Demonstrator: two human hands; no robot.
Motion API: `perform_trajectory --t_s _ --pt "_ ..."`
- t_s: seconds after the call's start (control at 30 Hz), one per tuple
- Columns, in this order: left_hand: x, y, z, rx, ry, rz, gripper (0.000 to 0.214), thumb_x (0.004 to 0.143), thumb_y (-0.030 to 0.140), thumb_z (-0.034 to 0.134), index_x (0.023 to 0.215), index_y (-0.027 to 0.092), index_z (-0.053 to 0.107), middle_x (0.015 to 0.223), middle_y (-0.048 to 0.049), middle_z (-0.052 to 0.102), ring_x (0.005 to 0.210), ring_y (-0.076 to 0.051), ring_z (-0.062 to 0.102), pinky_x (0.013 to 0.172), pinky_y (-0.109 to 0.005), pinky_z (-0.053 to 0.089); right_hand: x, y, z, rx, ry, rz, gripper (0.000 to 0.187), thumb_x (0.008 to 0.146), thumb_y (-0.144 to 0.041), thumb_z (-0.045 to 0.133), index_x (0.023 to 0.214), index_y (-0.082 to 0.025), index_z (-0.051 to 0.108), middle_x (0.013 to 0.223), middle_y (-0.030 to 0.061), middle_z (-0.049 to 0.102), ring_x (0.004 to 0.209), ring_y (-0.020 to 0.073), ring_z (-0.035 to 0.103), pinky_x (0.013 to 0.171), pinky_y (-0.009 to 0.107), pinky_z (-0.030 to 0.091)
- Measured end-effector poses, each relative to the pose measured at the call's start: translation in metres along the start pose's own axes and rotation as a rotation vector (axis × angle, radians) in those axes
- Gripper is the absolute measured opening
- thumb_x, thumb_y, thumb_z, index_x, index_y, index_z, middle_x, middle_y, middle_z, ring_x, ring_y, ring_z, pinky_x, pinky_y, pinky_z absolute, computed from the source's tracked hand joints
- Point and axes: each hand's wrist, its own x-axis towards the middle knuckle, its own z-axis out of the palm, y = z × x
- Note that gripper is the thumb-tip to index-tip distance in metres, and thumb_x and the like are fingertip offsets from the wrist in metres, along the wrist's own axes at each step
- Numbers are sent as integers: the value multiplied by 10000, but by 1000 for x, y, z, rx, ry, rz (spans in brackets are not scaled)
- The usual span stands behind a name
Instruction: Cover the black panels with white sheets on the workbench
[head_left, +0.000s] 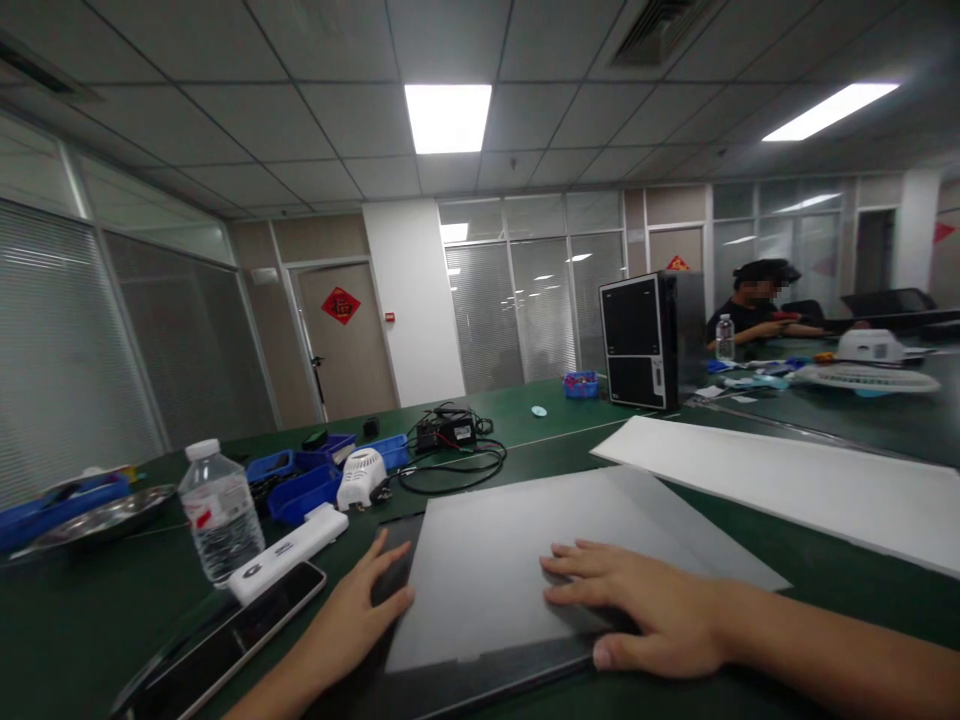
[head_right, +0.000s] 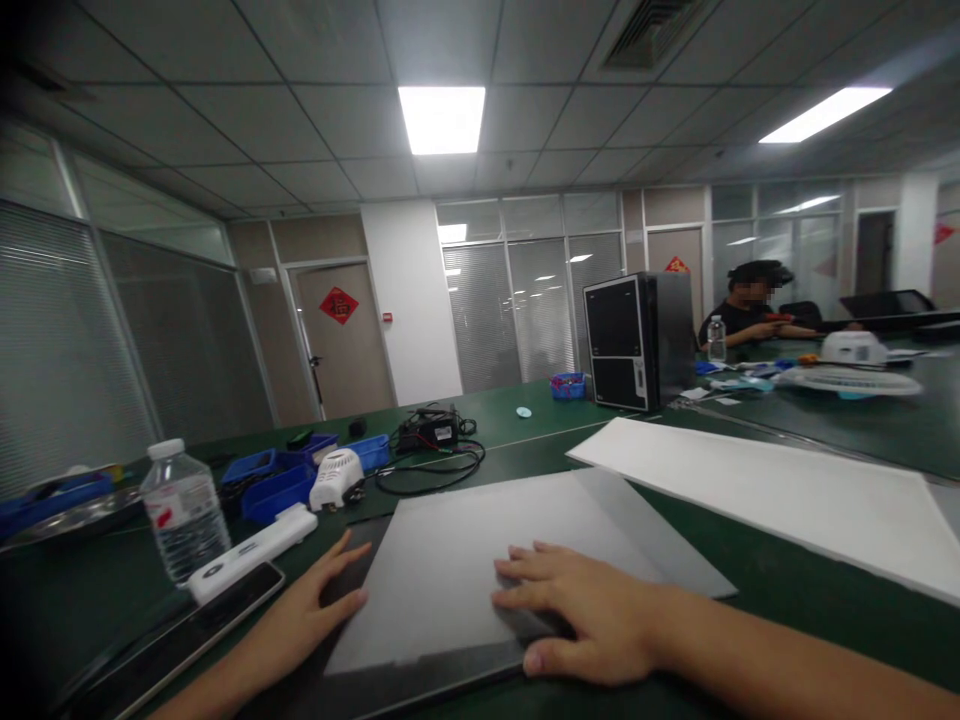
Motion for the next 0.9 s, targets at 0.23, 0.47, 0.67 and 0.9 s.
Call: perform_trajectory --t_s 0.23,0.47,0.67,0.9 --pt "-1 -1 -2 -46 -71 41 604 725 213 505 1314 224 638 1642 -39 193 1500 -291 183 1210 -485 169 5 34 -1 -146 268 1 515 984 -485 435 1462 -293 455 1527 70 413 1429 251 338 1202 530 213" --pt "-3 3 -1 51 9 44 344 821 411 546 1018 214 747 1586 -115 363 1445 -346 339 1181 -538 248 -46 184 -26 -630 475 642 584 919 -491 488 1449 -246 481 1543 155 364 1427 377 298 1118 614 259" --pt "-1 -4 -2 100 -37 56 595 729 180 490 1296 267 646 1591 -39 334 1489 -291 220 1203 -567 138 -93 244 -39 -498 378 989 587 968 -524 324 1455 -234 475 1281 186 620 1137 354 602 924 495 455" --pt "-2 -3 -2 110 -37 62 529 874 420 477 1336 202 616 1556 -123 385 1476 -323 243 1194 -599 129 -75 228 -31 -556 383 990 536 976 -437 314 1380 -137 498 1125 225 668 956 351 662 816 491 467"
